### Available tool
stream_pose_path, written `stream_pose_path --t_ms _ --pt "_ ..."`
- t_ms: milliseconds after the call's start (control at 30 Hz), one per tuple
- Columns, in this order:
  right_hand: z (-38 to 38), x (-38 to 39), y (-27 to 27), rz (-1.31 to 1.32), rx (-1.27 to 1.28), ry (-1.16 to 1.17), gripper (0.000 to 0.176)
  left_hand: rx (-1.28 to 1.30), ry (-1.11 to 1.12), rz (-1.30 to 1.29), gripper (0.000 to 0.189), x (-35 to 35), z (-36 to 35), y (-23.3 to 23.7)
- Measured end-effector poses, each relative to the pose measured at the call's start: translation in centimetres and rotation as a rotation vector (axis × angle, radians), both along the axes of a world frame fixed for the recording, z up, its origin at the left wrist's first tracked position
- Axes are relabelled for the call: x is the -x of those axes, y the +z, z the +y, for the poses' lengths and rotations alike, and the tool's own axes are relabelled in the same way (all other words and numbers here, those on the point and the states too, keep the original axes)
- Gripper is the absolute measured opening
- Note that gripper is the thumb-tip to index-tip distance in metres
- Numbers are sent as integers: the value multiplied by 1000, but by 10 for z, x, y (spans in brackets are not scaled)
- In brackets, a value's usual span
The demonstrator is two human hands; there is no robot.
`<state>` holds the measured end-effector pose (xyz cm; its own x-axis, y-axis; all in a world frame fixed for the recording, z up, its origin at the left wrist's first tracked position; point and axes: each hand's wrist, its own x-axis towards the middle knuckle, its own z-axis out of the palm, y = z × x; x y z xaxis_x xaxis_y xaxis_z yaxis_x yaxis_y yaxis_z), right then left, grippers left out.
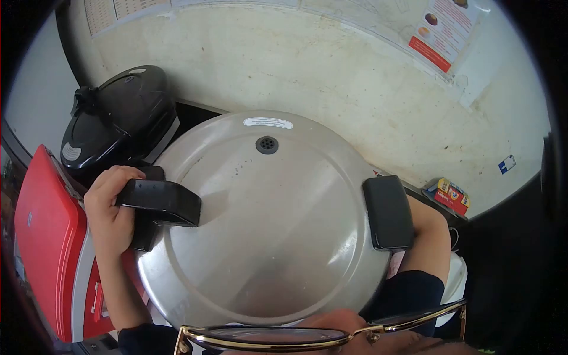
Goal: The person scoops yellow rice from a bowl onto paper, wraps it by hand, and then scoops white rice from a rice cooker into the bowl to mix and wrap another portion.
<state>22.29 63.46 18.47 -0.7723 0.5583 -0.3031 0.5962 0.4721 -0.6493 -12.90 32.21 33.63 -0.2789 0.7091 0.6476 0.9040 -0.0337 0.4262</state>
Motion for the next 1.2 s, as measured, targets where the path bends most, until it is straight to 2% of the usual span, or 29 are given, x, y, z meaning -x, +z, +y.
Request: stream_pose_path --t_ms 367,467,567,600,667,700,800,833,933,967,1033,1067,1100,1133,1167,1200 --pt "5 -13 13 -120 -212 35 30 2 29 5 18 0 -4 1" --pt "7 -39 26 -173 -381 41 29 21 -3 -1 19 -2 -3 2" --pt "10 -77 46 -309 -738 34 28 63 -83 14 21 -1 -3 1" --pt "-31 -67 98 -467 -859 3 19 39 -61 10 22 -1 -2 -2" --pt "-50 -104 132 -257 -1055 -180 16 62 -40 -36 25 1 -4 -2" --pt "-68 -119 160 -259 -1095 -315 16 75 -62 -38 25 3 -5 -4" --pt "-148 -170 236 -131 -1239 -681 20 4 -97 -94 34 9 -6 -11" --pt "-186 -186 256 -23 -1163 -796 22 -27 -143 -128 31 12 -6 -11" --pt "-318 -229 271 191 -1108 -1036 23 -25 -228 -191 28 28 -13 -10" --pt "-365 -249 264 287 -1065 -1092 25 -11 -260 -238 28 29 -17 -9" --pt "-469 -297 239 272 -1046 -1164 31 -66 -343 -332 28 31 -16 -20" --pt "-524 -312 214 317 -1096 -1284 34 -82 -387 -368 27 35 -12 -24" --pt "-585 -326 193 304 -1046 -1357 44 -84 -432 -410 27 39 -7 -25" --pt "-639 -330 170 352 -906 -1443 44 -86 -420 -396 26 42 -4 -28" --pt "-692 -330 144 645 -624 -1495 39 -84 -402 -387 26 45 -2 -30" --pt "-753 -345 91 1177 -516 -1838 36 -130 -405 -366 25 44 -1 -32"
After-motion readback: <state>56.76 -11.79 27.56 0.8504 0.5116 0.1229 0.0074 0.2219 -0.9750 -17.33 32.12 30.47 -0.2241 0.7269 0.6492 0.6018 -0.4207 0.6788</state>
